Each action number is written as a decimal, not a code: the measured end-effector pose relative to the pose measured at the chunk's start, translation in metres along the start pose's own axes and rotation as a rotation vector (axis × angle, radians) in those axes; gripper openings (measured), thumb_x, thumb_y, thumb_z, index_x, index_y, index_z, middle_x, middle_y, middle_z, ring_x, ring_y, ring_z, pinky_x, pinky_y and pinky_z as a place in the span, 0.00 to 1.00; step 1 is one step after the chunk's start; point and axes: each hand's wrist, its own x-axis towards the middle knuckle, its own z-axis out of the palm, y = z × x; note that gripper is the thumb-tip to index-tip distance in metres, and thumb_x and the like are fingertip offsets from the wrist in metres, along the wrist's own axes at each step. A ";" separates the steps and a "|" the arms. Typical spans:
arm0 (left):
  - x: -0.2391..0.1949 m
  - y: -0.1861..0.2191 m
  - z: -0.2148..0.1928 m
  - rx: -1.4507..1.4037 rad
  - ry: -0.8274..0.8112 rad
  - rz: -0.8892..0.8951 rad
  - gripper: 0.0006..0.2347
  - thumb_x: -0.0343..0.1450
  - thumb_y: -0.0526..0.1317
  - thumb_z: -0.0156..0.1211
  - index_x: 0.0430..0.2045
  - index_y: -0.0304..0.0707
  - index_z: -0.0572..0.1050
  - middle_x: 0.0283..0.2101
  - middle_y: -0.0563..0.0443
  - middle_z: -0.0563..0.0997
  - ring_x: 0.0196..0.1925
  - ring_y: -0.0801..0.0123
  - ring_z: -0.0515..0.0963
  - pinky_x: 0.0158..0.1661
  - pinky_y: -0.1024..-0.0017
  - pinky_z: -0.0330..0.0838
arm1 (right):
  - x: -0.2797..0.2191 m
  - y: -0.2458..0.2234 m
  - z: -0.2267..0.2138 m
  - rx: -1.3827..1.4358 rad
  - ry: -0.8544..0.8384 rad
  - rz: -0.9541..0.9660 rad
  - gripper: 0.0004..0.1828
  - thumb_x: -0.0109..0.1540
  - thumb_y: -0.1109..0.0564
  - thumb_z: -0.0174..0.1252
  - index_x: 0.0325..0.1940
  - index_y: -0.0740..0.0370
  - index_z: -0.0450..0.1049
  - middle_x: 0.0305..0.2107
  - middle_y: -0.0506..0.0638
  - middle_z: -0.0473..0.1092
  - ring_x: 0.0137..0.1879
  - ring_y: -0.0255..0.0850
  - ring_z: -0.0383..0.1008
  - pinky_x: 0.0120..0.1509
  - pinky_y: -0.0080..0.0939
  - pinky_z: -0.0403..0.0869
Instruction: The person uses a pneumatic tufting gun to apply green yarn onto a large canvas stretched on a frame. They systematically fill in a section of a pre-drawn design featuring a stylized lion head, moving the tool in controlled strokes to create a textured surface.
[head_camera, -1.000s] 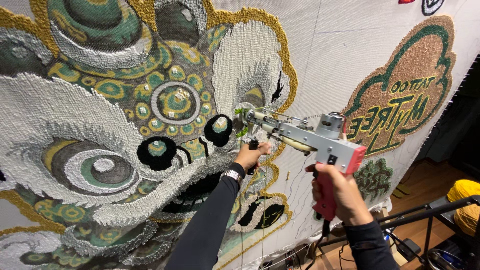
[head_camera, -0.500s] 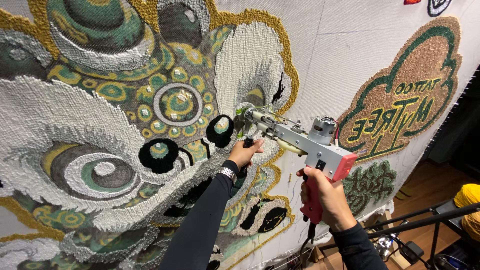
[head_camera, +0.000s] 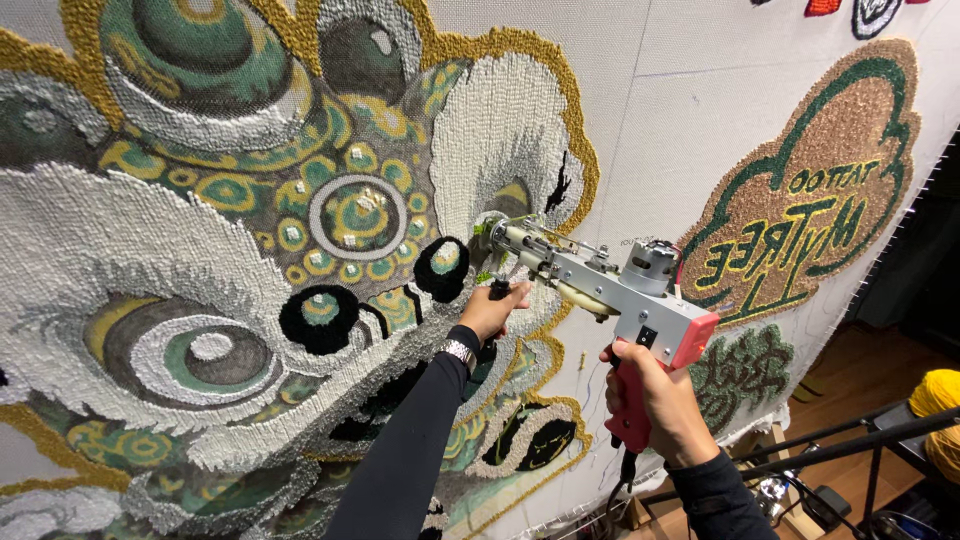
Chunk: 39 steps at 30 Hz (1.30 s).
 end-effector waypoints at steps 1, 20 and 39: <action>0.001 -0.002 0.001 0.000 0.000 0.013 0.26 0.69 0.57 0.63 0.56 0.39 0.78 0.41 0.50 0.88 0.12 0.77 0.68 0.17 0.74 0.67 | -0.001 0.001 0.000 -0.001 0.002 0.003 0.18 0.59 0.46 0.59 0.37 0.65 0.74 0.16 0.49 0.65 0.19 0.40 0.66 0.23 0.40 0.65; -0.015 -0.004 0.029 -0.070 -0.288 0.111 0.26 0.69 0.53 0.65 0.60 0.44 0.74 0.48 0.52 0.86 0.18 0.80 0.72 0.23 0.79 0.69 | -0.011 0.001 -0.055 0.064 -0.029 0.096 0.27 0.56 0.44 0.57 0.51 0.65 0.76 0.17 0.49 0.65 0.20 0.39 0.64 0.23 0.42 0.66; -0.060 0.043 0.041 0.467 0.249 0.579 0.18 0.67 0.53 0.71 0.28 0.32 0.84 0.27 0.47 0.82 0.27 0.70 0.78 0.31 0.69 0.73 | -0.036 0.034 -0.121 0.270 -0.127 -0.104 0.32 0.59 0.45 0.52 0.52 0.79 0.71 0.18 0.52 0.61 0.23 0.42 0.61 0.32 0.43 0.65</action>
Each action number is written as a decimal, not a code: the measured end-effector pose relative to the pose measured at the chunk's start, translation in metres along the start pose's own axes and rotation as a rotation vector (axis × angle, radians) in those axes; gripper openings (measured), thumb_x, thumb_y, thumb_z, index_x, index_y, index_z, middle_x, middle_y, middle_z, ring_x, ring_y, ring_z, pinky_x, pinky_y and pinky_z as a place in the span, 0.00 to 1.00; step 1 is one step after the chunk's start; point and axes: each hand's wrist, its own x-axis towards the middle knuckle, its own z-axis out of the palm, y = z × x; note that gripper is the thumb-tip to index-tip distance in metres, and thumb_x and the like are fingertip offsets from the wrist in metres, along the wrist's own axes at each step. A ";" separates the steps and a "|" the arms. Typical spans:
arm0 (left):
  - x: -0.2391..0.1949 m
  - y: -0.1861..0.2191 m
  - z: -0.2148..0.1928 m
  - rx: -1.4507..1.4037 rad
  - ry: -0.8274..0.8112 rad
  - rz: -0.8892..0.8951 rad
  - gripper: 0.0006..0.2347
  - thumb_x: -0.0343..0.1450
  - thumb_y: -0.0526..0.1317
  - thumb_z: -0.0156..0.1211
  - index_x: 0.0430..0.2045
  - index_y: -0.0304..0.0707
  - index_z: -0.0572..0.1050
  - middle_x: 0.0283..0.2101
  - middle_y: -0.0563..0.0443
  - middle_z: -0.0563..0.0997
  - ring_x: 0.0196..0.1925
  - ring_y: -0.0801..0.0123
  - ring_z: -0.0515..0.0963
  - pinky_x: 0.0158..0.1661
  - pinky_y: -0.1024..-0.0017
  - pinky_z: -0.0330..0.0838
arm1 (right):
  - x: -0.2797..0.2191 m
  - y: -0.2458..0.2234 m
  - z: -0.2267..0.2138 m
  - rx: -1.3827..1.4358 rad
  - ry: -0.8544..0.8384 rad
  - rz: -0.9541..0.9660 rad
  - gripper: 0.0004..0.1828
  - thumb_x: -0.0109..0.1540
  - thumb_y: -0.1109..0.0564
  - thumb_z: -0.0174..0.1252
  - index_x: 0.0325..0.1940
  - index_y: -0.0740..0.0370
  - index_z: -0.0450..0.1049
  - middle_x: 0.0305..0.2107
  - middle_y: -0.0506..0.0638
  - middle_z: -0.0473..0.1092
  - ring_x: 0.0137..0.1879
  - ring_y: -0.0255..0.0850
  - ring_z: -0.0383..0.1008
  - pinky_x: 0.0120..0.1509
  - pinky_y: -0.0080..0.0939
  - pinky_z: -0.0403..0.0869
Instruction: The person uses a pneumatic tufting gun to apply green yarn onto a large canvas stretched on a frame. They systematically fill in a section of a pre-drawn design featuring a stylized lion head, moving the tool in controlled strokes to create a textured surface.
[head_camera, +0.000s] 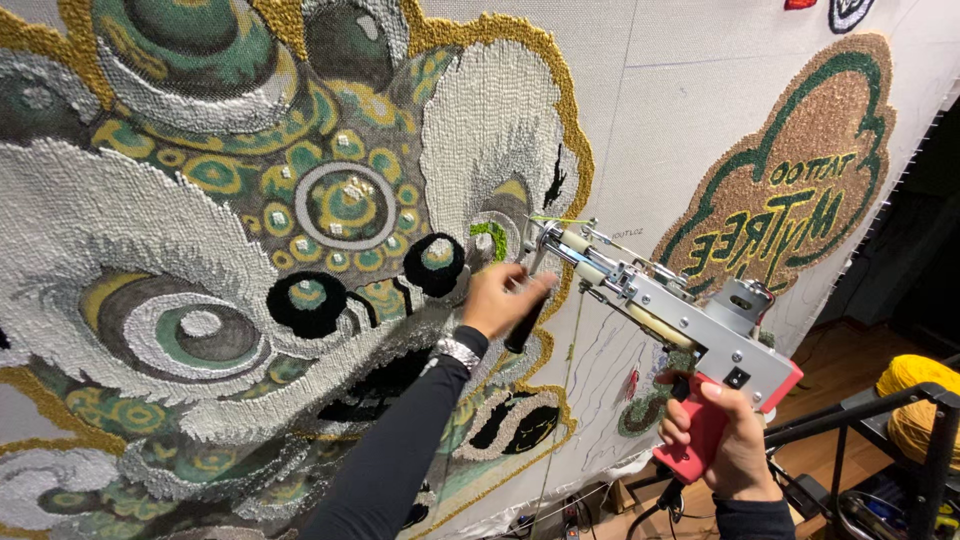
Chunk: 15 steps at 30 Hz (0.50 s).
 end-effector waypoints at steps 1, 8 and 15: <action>0.009 -0.001 -0.011 0.002 0.171 0.101 0.16 0.68 0.51 0.71 0.27 0.33 0.82 0.29 0.49 0.81 0.29 0.69 0.79 0.33 0.70 0.74 | 0.001 0.000 -0.001 0.011 -0.002 0.000 0.31 0.60 0.45 0.52 0.53 0.79 0.71 0.19 0.51 0.61 0.23 0.41 0.61 0.32 0.43 0.65; 0.042 -0.024 -0.033 0.090 0.481 0.058 0.09 0.67 0.41 0.68 0.32 0.34 0.80 0.35 0.45 0.82 0.34 0.62 0.84 0.37 0.65 0.77 | 0.003 0.009 -0.007 -0.010 0.028 0.009 0.31 0.60 0.45 0.51 0.53 0.78 0.70 0.19 0.52 0.61 0.24 0.42 0.62 0.31 0.42 0.64; 0.048 -0.027 -0.026 0.175 0.480 -0.028 0.08 0.70 0.41 0.66 0.30 0.34 0.80 0.34 0.46 0.81 0.34 0.60 0.83 0.37 0.63 0.76 | -0.011 0.006 -0.009 0.034 0.004 0.053 0.31 0.60 0.45 0.50 0.56 0.76 0.70 0.19 0.51 0.62 0.24 0.40 0.63 0.33 0.44 0.68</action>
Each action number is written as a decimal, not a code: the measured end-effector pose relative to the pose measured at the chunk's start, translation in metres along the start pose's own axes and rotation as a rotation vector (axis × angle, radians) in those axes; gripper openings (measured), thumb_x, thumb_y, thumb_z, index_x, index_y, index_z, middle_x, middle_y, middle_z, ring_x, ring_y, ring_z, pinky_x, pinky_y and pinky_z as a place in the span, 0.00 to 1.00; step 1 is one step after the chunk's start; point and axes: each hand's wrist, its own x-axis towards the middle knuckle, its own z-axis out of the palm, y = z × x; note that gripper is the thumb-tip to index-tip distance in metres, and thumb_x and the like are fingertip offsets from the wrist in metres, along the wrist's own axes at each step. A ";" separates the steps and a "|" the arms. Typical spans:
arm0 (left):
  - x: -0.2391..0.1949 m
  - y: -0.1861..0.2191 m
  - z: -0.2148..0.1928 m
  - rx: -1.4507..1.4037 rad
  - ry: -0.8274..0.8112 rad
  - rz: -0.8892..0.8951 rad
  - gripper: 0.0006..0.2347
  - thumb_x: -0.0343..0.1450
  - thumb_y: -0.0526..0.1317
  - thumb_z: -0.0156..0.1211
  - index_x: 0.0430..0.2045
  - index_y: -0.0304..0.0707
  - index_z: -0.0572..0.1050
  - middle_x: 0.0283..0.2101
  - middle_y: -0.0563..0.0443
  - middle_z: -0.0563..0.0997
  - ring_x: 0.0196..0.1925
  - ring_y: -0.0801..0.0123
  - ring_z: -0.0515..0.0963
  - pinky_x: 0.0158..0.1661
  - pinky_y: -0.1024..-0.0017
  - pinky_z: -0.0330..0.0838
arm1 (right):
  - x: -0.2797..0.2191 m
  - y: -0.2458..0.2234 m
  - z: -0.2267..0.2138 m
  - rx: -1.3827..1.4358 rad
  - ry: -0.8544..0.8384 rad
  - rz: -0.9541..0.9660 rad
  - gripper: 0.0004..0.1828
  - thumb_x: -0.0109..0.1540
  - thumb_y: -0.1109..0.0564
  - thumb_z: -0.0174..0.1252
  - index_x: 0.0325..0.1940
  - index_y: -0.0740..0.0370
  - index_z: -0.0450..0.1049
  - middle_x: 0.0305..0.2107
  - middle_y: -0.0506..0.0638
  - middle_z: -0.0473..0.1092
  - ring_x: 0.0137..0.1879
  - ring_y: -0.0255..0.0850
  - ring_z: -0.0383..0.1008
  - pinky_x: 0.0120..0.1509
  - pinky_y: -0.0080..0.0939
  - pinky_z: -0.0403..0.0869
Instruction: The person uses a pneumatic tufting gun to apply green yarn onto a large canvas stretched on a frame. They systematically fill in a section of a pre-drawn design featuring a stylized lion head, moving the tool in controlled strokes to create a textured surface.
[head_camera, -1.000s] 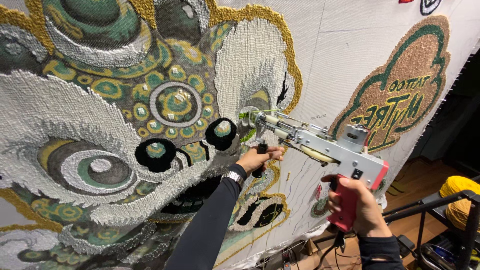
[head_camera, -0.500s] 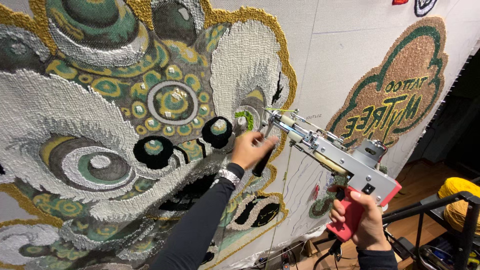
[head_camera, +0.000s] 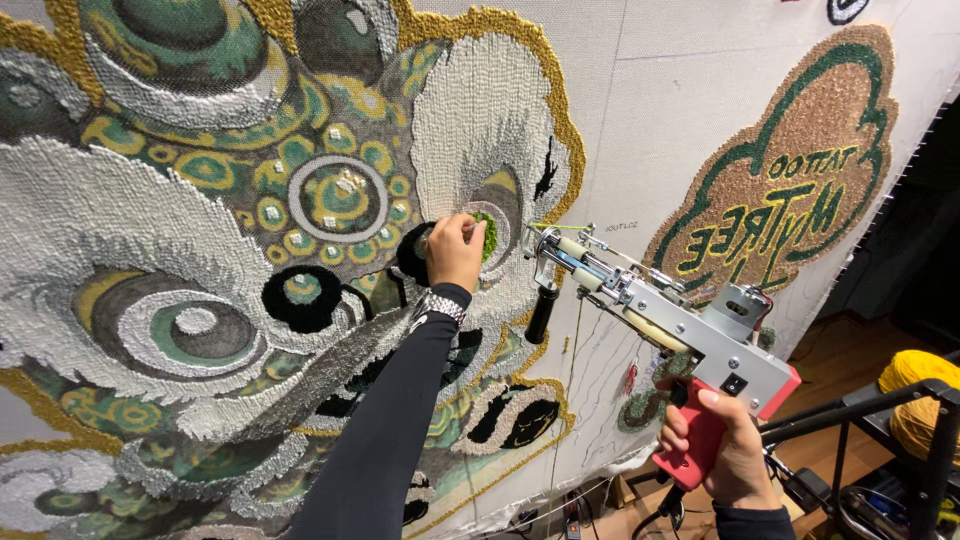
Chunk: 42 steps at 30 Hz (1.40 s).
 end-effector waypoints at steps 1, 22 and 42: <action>0.001 -0.001 0.002 0.012 -0.010 -0.024 0.08 0.71 0.42 0.66 0.30 0.34 0.80 0.34 0.46 0.81 0.34 0.59 0.82 0.37 0.63 0.76 | 0.000 0.000 0.000 -0.006 0.005 -0.004 0.31 0.60 0.45 0.50 0.55 0.76 0.70 0.20 0.51 0.62 0.24 0.41 0.63 0.33 0.44 0.68; -0.082 -0.018 0.015 -0.454 -0.617 -0.221 0.27 0.68 0.54 0.70 0.53 0.33 0.71 0.47 0.43 0.79 0.49 0.63 0.80 0.47 0.63 0.75 | 0.020 -0.005 0.010 -0.026 0.016 0.104 0.24 0.60 0.44 0.52 0.45 0.69 0.70 0.18 0.52 0.63 0.22 0.43 0.64 0.31 0.46 0.67; -0.091 -0.017 0.034 -0.613 -0.926 -0.506 0.12 0.71 0.45 0.66 0.35 0.33 0.84 0.25 0.53 0.81 0.15 0.77 0.72 0.20 0.73 0.70 | 0.027 -0.018 0.041 -0.094 0.029 0.186 0.31 0.59 0.41 0.49 0.54 0.69 0.73 0.19 0.48 0.61 0.22 0.38 0.62 0.25 0.43 0.68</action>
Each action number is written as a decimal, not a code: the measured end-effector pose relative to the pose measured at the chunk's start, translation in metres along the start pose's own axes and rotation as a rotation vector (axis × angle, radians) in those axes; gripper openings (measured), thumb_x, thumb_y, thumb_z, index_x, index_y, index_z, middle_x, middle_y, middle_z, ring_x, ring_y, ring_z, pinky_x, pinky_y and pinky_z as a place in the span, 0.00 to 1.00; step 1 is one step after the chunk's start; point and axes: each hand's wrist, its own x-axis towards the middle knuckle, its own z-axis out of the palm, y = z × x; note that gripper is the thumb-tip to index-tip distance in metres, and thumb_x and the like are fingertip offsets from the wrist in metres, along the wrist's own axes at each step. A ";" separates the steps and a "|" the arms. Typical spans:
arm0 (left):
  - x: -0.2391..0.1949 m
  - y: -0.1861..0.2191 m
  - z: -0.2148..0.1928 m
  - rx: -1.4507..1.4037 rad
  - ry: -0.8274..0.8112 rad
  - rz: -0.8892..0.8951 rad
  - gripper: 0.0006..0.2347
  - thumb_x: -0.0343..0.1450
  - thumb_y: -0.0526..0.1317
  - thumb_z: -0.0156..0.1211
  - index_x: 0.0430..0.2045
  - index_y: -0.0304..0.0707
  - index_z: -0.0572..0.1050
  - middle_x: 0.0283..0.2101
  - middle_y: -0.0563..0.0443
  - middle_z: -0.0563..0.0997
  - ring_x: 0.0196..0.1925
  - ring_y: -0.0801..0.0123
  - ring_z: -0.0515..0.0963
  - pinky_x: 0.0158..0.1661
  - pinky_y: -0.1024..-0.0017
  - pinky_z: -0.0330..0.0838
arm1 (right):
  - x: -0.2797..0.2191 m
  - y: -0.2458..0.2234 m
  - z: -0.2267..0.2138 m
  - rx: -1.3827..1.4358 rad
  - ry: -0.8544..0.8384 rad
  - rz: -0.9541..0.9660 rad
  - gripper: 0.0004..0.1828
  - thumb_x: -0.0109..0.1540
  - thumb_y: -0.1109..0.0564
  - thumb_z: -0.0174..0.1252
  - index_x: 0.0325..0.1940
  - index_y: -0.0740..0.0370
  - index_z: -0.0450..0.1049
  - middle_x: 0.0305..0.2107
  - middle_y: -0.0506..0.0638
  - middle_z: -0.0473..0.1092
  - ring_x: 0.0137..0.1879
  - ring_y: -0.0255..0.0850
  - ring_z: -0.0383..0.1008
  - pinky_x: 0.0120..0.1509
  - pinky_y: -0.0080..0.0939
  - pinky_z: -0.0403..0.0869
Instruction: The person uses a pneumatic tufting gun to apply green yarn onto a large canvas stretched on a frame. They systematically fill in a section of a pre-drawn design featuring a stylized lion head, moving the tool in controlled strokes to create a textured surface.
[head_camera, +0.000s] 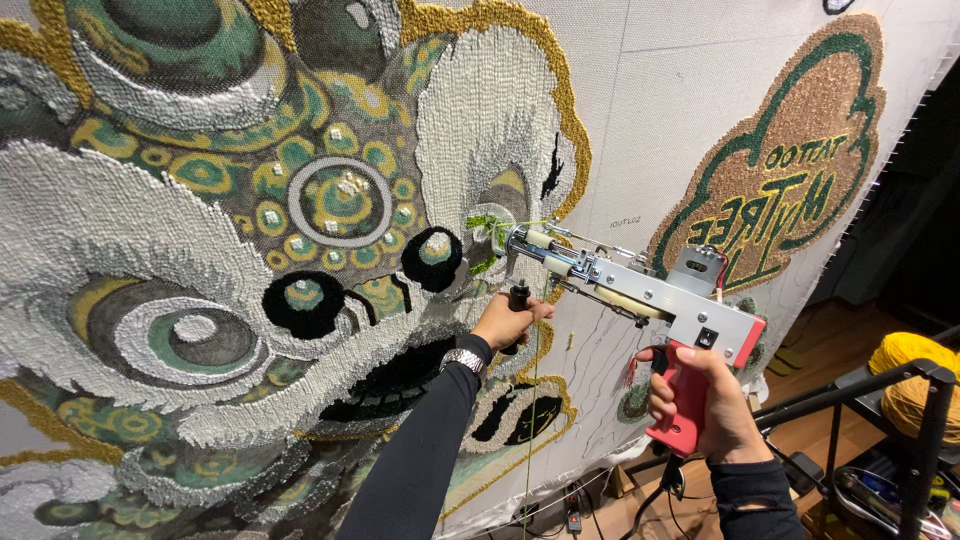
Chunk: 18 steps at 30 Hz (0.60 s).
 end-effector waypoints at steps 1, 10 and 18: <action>0.000 -0.001 -0.001 0.024 0.006 -0.003 0.11 0.71 0.45 0.67 0.34 0.33 0.84 0.21 0.52 0.78 0.15 0.76 0.73 0.20 0.73 0.69 | 0.000 -0.001 0.002 -0.012 0.007 -0.004 0.31 0.59 0.41 0.49 0.54 0.69 0.72 0.19 0.48 0.61 0.22 0.38 0.62 0.25 0.43 0.68; 0.008 -0.013 -0.004 -0.022 0.034 0.025 0.10 0.69 0.42 0.69 0.29 0.32 0.82 0.22 0.56 0.80 0.17 0.76 0.75 0.21 0.73 0.71 | 0.004 -0.009 0.012 -0.068 0.028 -0.016 0.32 0.58 0.40 0.50 0.53 0.70 0.72 0.18 0.49 0.61 0.21 0.39 0.63 0.24 0.44 0.69; 0.009 -0.002 -0.008 -0.084 0.089 0.020 0.17 0.66 0.48 0.70 0.40 0.34 0.81 0.33 0.51 0.86 0.16 0.79 0.73 0.18 0.76 0.70 | 0.019 -0.009 0.020 -0.104 0.018 -0.019 0.33 0.58 0.40 0.52 0.54 0.71 0.73 0.18 0.49 0.62 0.22 0.39 0.62 0.26 0.40 0.65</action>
